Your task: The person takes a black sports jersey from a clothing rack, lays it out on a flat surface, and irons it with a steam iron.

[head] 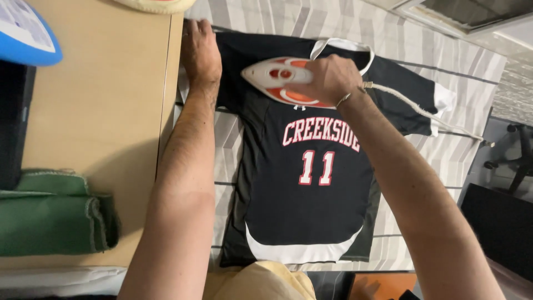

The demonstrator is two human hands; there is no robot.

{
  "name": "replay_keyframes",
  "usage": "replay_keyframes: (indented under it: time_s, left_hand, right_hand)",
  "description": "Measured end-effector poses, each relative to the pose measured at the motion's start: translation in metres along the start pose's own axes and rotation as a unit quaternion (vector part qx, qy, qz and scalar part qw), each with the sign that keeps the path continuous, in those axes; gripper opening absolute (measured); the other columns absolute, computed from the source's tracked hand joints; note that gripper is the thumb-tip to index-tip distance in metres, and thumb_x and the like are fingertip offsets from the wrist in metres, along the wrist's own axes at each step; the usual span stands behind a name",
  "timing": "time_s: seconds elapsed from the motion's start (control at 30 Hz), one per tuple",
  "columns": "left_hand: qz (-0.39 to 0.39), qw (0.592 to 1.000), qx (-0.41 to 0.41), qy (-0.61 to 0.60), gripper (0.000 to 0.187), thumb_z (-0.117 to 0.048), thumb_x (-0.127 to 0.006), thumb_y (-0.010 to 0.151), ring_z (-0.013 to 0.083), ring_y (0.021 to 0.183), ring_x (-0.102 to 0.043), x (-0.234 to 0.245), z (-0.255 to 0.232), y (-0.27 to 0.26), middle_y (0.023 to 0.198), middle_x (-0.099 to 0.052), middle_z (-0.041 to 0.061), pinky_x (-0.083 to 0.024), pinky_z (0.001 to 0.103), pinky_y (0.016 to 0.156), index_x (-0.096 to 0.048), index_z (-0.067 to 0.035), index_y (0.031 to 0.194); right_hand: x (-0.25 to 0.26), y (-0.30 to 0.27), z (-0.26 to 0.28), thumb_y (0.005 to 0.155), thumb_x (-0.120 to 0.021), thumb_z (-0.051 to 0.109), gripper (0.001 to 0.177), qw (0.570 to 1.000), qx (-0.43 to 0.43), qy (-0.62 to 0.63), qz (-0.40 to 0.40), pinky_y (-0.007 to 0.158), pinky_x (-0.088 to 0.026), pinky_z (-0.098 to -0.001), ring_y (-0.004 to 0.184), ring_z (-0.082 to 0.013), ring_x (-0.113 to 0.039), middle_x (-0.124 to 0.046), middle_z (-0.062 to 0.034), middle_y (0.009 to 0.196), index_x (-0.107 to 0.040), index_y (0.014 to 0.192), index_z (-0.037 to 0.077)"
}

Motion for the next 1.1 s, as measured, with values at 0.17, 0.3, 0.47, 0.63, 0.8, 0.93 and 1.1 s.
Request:
replay_keyframes:
  time_s: [0.17,0.3,0.47,0.63,0.8,0.93,1.1]
  left_hand:
    - [-0.071,0.993,0.013,-0.093,0.037,-0.014,-0.086,0.086,0.0301,0.089,-0.066,0.050,0.000,-0.014,0.105,-0.055,0.011,-0.058,0.040,0.077,-0.052,-0.009,0.100]
    - [-0.112,0.974,-0.059,-0.190,0.014,-0.006,-0.046,0.106,0.0380,0.089,-0.055,0.126,-0.022,-0.042,0.109,-0.052,0.015,-0.044,0.048,0.077,-0.056,-0.003,0.095]
    - [0.030,0.994,-0.023,-0.105,0.033,-0.017,-0.068,0.097,0.0344,0.122,-0.052,0.121,-0.013,-0.088,0.136,-0.056,0.010,-0.040,0.057,0.099,-0.064,-0.010,0.129]
    - [0.051,0.994,-0.038,-0.089,0.054,-0.020,-0.067,0.092,0.0339,0.145,-0.040,0.116,-0.004,-0.099,0.155,-0.047,0.010,-0.032,0.061,0.117,-0.062,-0.007,0.145]
    - [0.100,0.993,-0.016,-0.066,0.072,-0.029,-0.067,0.093,0.0294,0.152,-0.028,0.118,-0.004,-0.097,0.164,-0.039,0.007,-0.025,0.056,0.124,-0.045,-0.006,0.157]
    - [0.116,0.991,-0.003,-0.063,0.084,-0.036,-0.071,0.089,0.0306,0.154,-0.031,0.121,-0.004,-0.098,0.165,-0.037,0.009,-0.024,0.054,0.127,-0.037,-0.005,0.159]
    - [0.126,0.989,0.021,-0.076,0.092,-0.047,-0.072,0.087,0.0293,0.154,-0.032,0.116,-0.002,-0.097,0.165,-0.036,0.014,-0.026,0.052,0.127,-0.034,-0.002,0.158]
  right_hand:
    - [-0.011,0.019,-0.005,0.087,-0.061,0.085,0.074,0.996,-0.029,0.070,-0.049,0.069,-0.053,-0.0520,0.083,-0.0414,-0.069,-0.072,-0.0156,0.088,-0.073,0.096,0.012]
    - [-0.014,0.023,-0.009,0.090,-0.058,0.088,0.078,0.996,0.044,0.016,-0.073,0.067,-0.052,-0.0514,0.078,-0.0432,-0.069,-0.072,-0.0158,0.079,-0.070,0.090,0.011]
    - [-0.013,0.029,-0.012,0.085,-0.058,0.090,0.073,0.986,0.132,-0.040,-0.093,0.065,-0.057,-0.0534,0.076,-0.0442,-0.072,-0.073,-0.0173,0.080,-0.075,0.096,0.020]
    - [-0.003,0.033,0.011,0.091,-0.053,0.093,0.087,0.998,0.057,-0.023,-0.019,0.072,-0.054,-0.0560,0.086,-0.0493,-0.070,-0.074,-0.0237,0.086,-0.074,0.086,0.008]
    - [0.005,0.038,0.029,0.090,-0.061,0.087,0.072,0.993,0.100,-0.025,-0.055,0.052,-0.051,-0.0479,0.060,-0.0346,-0.064,-0.066,-0.0091,0.065,-0.068,0.076,0.016]
    - [-0.003,0.057,0.034,0.089,-0.054,0.100,0.086,0.989,0.118,-0.064,-0.069,0.063,-0.058,-0.0563,0.082,-0.0467,-0.073,-0.075,-0.0216,0.091,-0.079,0.104,0.019]
    - [-0.014,0.077,0.031,0.096,-0.075,0.083,0.070,0.933,0.221,-0.056,-0.278,0.049,-0.053,-0.0474,0.073,-0.0344,-0.068,-0.070,-0.0098,0.084,-0.071,0.096,0.013]
Point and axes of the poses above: each hand's wrist, its own y-axis towards the middle knuckle, its own x-axis out of the back of the hand, z = x × y, the point moved 4 cm from there along y, towards the middle knuckle
